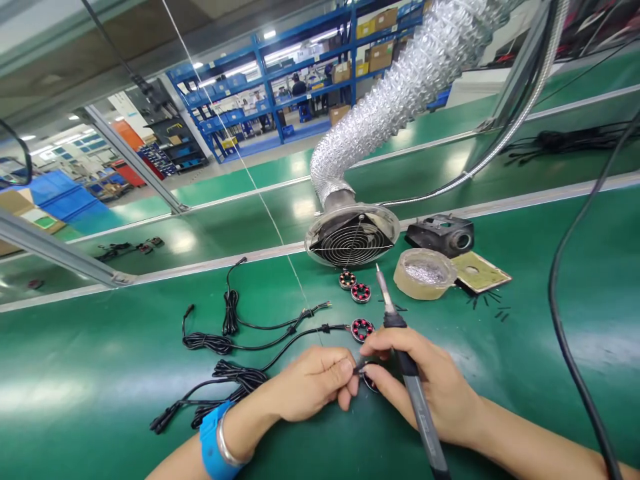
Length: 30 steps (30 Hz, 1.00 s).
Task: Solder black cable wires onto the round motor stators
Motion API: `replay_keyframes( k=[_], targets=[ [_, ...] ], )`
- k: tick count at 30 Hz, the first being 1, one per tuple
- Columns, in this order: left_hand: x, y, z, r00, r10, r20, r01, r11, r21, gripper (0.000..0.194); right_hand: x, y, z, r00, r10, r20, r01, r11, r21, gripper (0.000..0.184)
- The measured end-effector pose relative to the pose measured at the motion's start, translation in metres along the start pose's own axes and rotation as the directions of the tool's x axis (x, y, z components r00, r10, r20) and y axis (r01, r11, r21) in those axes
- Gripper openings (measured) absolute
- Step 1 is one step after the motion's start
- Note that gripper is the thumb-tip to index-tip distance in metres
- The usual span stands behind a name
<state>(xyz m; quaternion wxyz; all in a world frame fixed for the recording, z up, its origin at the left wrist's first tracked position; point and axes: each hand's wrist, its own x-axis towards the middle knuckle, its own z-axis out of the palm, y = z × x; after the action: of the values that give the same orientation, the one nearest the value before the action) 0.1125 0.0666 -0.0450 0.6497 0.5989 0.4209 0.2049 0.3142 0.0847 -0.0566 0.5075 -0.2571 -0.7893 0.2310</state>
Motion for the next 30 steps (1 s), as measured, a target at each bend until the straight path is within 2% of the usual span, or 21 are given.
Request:
replay_keyframes(
  k=[4,7,9,12,16,18,20,23,25,27,30],
  targets=[
    [-0.005,0.005,0.007,0.988,0.101,-0.115,-0.07,0.966,0.249,0.059,0.002,-0.003,-0.003,0.995,0.08,0.051,-0.082,0.996,0.039,0.033],
    [-0.007,0.008,0.01,0.983,0.134,-0.128,-0.089,0.948,0.306,0.051,0.001,-0.003,-0.001,0.994,0.095,0.056,-0.096,0.995,0.029,0.031],
    [-0.008,0.008,0.011,0.983,0.119,-0.14,-0.077,0.958,0.275,0.046,-0.001,-0.003,0.002,0.994,0.096,0.047,-0.097,0.995,0.013,0.03],
    [-0.008,0.005,0.013,0.991,0.032,-0.132,-0.018,0.994,0.11,0.051,-0.003,-0.001,0.003,0.995,0.09,0.039,-0.091,0.996,0.004,0.028],
    [-0.006,0.0,0.013,0.999,-0.043,-0.025,0.041,0.996,-0.082,0.061,-0.002,-0.001,0.004,0.998,0.046,0.036,-0.047,0.999,0.026,0.027],
    [-0.005,-0.002,0.012,0.998,-0.044,0.045,0.049,0.992,-0.12,0.061,-0.002,-0.002,0.004,0.999,0.019,0.038,-0.02,0.999,0.042,0.027],
    [-0.006,-0.002,0.013,0.997,-0.033,0.064,0.041,0.991,-0.13,0.06,-0.001,-0.003,0.004,0.999,0.025,0.036,-0.027,0.998,0.048,0.026],
    [-0.008,0.0,0.016,0.996,0.063,-0.068,-0.064,0.998,-0.013,0.054,-0.002,-0.003,0.005,0.998,0.059,0.035,-0.061,0.996,0.065,0.024],
    [-0.01,0.001,0.02,0.972,0.152,-0.18,-0.131,0.984,0.122,0.047,-0.002,-0.004,0.006,0.996,0.084,0.03,-0.086,0.994,0.069,0.023],
    [-0.011,0.0,0.024,0.948,0.188,-0.257,-0.139,0.971,0.197,0.04,-0.002,-0.006,0.007,0.993,0.112,0.02,-0.113,0.992,0.062,0.025],
    [-0.011,-0.005,0.028,0.924,0.166,-0.344,-0.111,0.979,0.173,0.036,-0.004,-0.009,0.011,0.987,0.157,0.028,-0.159,0.986,0.059,0.026]
  ],
)
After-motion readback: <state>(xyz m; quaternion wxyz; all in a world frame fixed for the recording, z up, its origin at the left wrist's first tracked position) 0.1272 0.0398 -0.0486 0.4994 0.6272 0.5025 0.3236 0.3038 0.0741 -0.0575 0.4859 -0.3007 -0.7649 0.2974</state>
